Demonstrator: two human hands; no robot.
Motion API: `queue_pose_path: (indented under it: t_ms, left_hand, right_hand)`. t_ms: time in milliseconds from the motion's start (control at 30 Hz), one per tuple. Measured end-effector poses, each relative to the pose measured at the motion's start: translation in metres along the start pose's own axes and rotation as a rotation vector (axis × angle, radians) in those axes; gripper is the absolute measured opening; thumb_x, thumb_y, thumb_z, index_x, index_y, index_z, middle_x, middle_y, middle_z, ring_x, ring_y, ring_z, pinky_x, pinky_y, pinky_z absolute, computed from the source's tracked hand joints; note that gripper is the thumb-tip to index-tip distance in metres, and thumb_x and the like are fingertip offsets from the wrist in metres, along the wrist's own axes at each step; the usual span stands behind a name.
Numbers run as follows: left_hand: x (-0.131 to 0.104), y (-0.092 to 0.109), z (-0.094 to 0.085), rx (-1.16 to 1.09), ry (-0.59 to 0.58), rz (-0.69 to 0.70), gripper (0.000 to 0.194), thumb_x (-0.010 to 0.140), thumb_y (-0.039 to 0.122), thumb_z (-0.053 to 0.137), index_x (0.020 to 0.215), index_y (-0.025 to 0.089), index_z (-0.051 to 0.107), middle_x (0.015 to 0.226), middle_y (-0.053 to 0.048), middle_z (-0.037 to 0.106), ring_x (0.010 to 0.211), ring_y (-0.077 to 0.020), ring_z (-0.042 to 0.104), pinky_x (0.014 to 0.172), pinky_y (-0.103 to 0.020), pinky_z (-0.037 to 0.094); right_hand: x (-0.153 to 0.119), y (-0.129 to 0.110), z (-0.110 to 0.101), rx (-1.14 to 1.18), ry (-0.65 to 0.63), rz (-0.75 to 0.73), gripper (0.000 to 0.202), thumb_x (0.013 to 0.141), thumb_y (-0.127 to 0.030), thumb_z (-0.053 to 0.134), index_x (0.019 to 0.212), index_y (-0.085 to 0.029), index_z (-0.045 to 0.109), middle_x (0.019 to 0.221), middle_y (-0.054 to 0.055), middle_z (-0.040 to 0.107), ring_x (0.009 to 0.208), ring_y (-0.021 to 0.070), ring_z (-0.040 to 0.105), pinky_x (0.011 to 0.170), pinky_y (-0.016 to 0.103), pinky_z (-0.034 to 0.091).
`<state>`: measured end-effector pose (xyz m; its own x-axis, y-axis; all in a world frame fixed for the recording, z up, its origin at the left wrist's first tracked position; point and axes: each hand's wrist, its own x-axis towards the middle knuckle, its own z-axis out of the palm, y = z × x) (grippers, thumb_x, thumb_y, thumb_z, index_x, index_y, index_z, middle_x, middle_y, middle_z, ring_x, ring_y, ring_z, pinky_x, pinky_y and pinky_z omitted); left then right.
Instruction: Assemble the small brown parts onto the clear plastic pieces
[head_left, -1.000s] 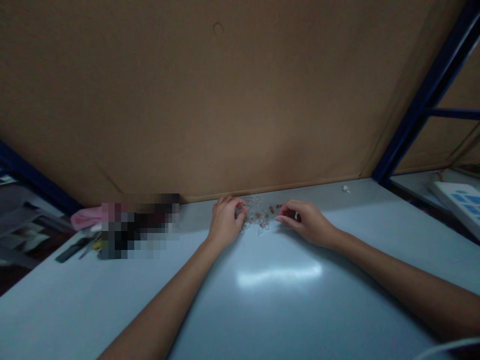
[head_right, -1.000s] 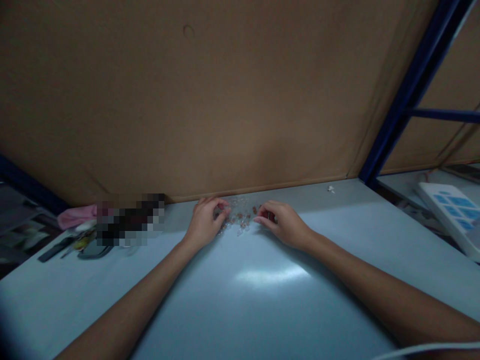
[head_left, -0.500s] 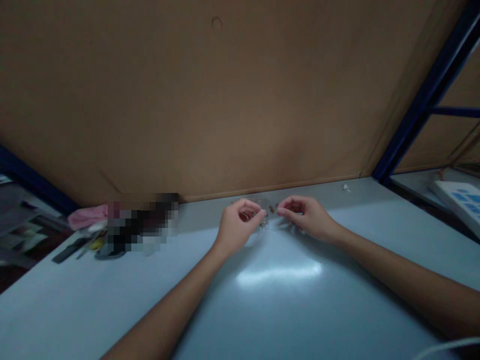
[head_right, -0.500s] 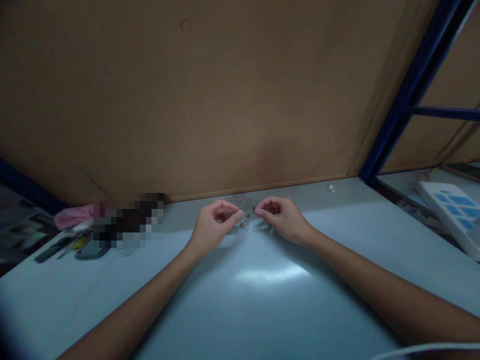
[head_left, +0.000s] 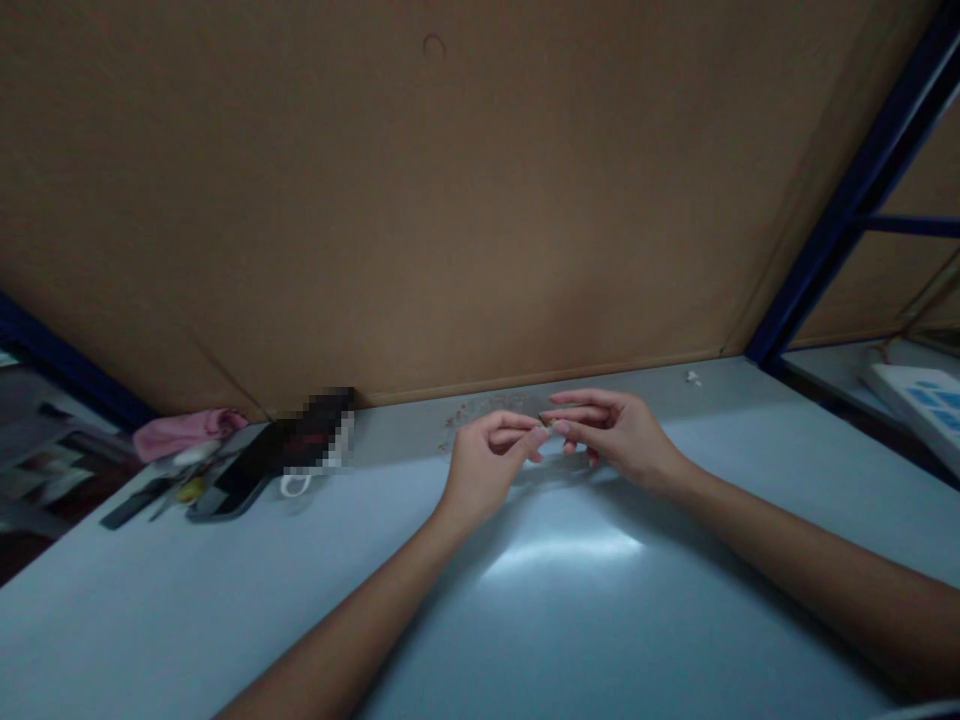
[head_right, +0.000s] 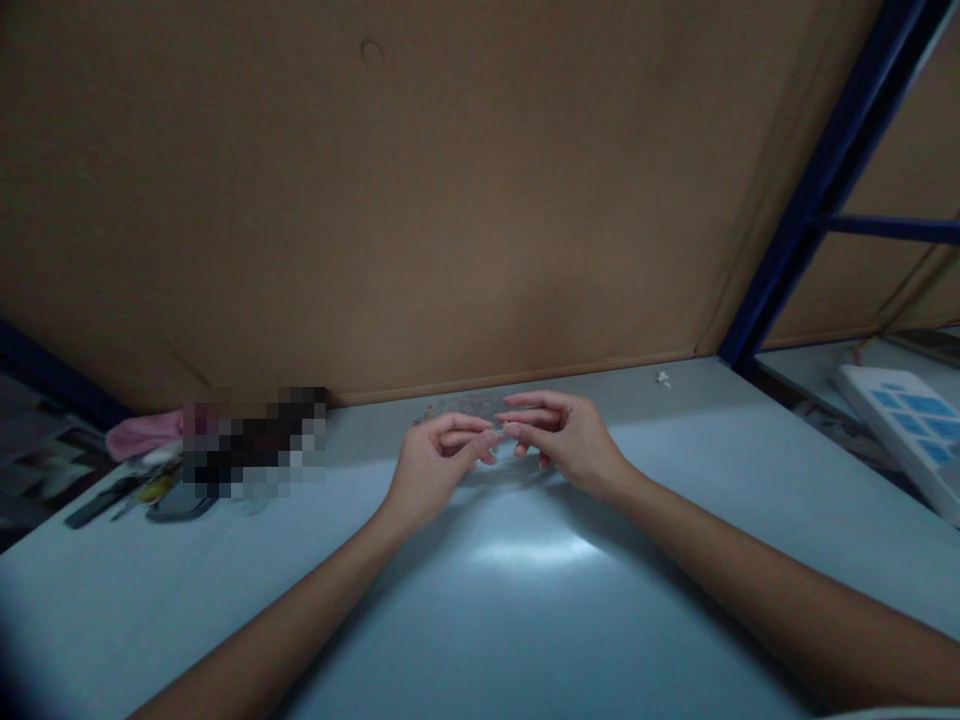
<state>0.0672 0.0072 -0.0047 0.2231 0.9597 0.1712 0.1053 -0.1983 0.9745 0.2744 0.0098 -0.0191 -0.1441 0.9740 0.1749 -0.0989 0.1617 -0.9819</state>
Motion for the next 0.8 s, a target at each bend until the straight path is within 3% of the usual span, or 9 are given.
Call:
queue_pose_path:
  t_ms: [233,800]
  left_hand:
    - [0.0019,-0.0003,-0.0005,-0.037,0.035,-0.015,0.031,0.085,0.041,0.083,0.094,0.014,0.071,0.073,-0.008,0.079,0.067,-0.0188,0.075,0.058,-0.024,0.05]
    - [-0.0005,-0.0026,0.0011,-0.079,-0.046,-0.074,0.037,0.085,0.045,0.084,0.096,0.015,0.067,0.082,-0.011,0.082,0.068,-0.0199,0.078,0.057,-0.024,0.051]
  right_hand:
    - [-0.0017,-0.0027,0.0022,-0.005,0.011,-0.026,0.057,0.076,-0.041,0.091,0.128,-0.023,0.075,0.116,0.013,0.082,0.067,0.0161,0.074,0.045,0.022,0.049]
    - [-0.0053,-0.006,0.0028,-0.074,0.008,-0.064,0.051,0.077,-0.043,0.09,0.12,-0.02,0.078,0.111,0.014,0.083,0.068,0.0187,0.075,0.049,0.026,0.052]
